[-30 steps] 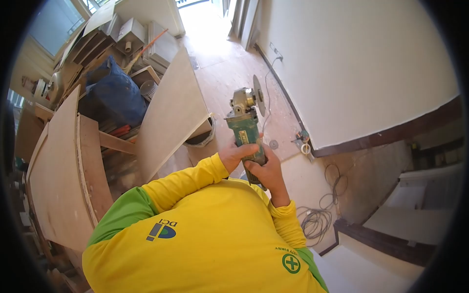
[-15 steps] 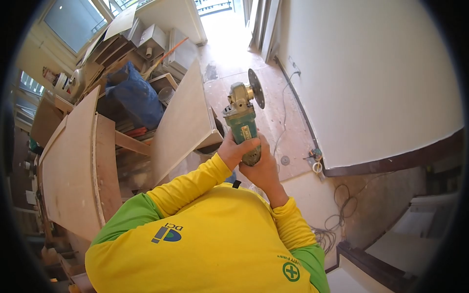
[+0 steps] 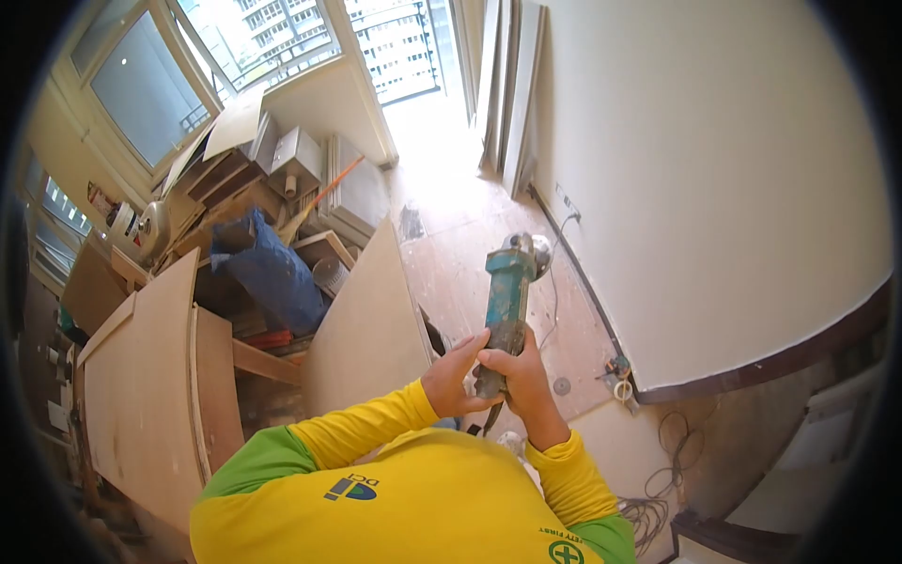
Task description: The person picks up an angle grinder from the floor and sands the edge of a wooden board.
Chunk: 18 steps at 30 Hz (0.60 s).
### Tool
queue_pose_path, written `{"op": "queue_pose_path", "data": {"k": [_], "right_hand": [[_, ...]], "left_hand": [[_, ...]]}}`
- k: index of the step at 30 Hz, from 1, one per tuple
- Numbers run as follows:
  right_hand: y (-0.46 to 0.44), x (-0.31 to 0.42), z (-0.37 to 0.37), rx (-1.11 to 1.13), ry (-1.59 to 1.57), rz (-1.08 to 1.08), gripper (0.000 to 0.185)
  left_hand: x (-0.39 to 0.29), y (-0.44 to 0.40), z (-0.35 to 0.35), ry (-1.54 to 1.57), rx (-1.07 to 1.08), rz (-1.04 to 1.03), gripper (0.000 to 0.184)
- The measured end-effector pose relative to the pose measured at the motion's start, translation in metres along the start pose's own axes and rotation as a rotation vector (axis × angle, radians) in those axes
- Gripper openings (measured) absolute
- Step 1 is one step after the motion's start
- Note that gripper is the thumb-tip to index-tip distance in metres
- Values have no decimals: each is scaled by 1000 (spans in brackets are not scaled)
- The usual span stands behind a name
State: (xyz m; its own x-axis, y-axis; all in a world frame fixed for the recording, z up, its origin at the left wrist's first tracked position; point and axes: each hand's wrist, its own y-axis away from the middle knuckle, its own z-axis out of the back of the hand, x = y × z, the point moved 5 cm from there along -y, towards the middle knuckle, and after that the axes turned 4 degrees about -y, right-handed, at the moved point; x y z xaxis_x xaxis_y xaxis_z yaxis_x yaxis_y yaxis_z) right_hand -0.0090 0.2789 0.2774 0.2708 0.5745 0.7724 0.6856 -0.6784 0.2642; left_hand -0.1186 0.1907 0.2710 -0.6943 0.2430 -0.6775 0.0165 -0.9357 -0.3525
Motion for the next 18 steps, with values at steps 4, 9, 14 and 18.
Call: {"op": "queue_pose_path", "data": {"k": [4,9,14,18], "right_hand": [[-29,-8,-16,-2,3,-52,61],[-73,-25,-33,-35,245,28,64],[-125,-60,-62,-74,579,214,79],[-160,-70,-112,-51,621,71,88]], "left_hand": [[28,-1,13,-147,-41,-84,107],[74,7,36,128,0,199,112],[182,1,84,802,-364,605,67],[233,-48,118,975,-344,783,42]]}}
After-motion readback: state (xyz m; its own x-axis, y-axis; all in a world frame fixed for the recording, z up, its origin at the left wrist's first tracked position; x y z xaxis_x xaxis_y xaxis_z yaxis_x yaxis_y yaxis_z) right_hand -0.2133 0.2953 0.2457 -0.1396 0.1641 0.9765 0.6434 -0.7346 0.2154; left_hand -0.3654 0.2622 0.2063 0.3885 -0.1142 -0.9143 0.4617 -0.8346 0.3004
